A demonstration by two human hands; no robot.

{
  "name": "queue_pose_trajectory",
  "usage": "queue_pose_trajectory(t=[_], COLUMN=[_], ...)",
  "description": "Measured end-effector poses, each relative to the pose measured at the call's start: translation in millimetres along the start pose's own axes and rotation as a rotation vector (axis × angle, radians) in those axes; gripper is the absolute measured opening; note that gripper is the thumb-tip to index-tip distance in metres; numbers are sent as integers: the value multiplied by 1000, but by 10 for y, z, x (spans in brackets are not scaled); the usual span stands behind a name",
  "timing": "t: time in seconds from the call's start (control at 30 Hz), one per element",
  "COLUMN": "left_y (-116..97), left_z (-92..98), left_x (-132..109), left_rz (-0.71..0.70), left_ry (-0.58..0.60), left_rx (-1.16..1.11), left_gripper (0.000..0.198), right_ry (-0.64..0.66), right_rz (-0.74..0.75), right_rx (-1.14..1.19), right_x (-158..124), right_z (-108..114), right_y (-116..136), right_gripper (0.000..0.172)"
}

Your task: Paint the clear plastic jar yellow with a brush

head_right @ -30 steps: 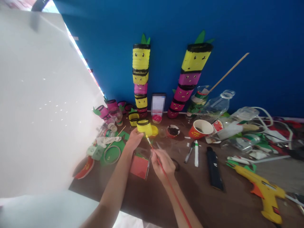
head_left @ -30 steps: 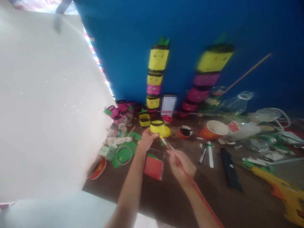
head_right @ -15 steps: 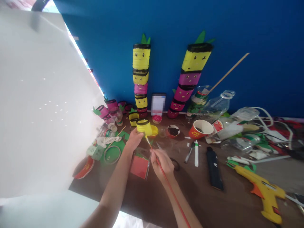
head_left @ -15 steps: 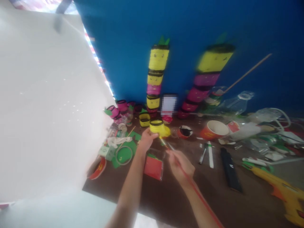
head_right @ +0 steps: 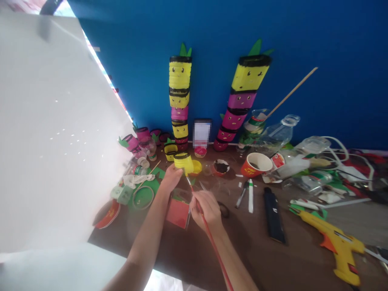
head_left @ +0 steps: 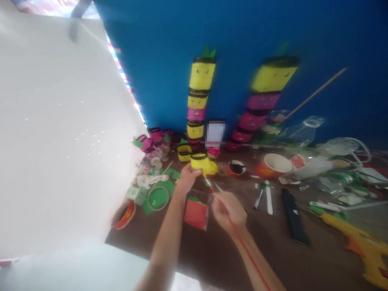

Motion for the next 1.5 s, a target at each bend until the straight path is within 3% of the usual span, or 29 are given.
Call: queue_pose_trajectory(t=[1.5], left_y=[11], left_z=[-2], left_x=[6], left_rz=[3], left_ry=[-5], left_rx=[4], left_gripper=[53], right_ry=[-1], right_rz=[15], right_rx=[-20], right_x=[-45], right_z=[-25], right_y=[-12], right_gripper=[24])
Point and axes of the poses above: each hand's wrist, its own x-axis towards the middle knuckle, its own z-axis out of the back of the hand, y = z × x, the point moved 4 cm from there along x, towards the middle knuckle, and after that the axes turned 9 degrees about -z, right-handed, at the moved point
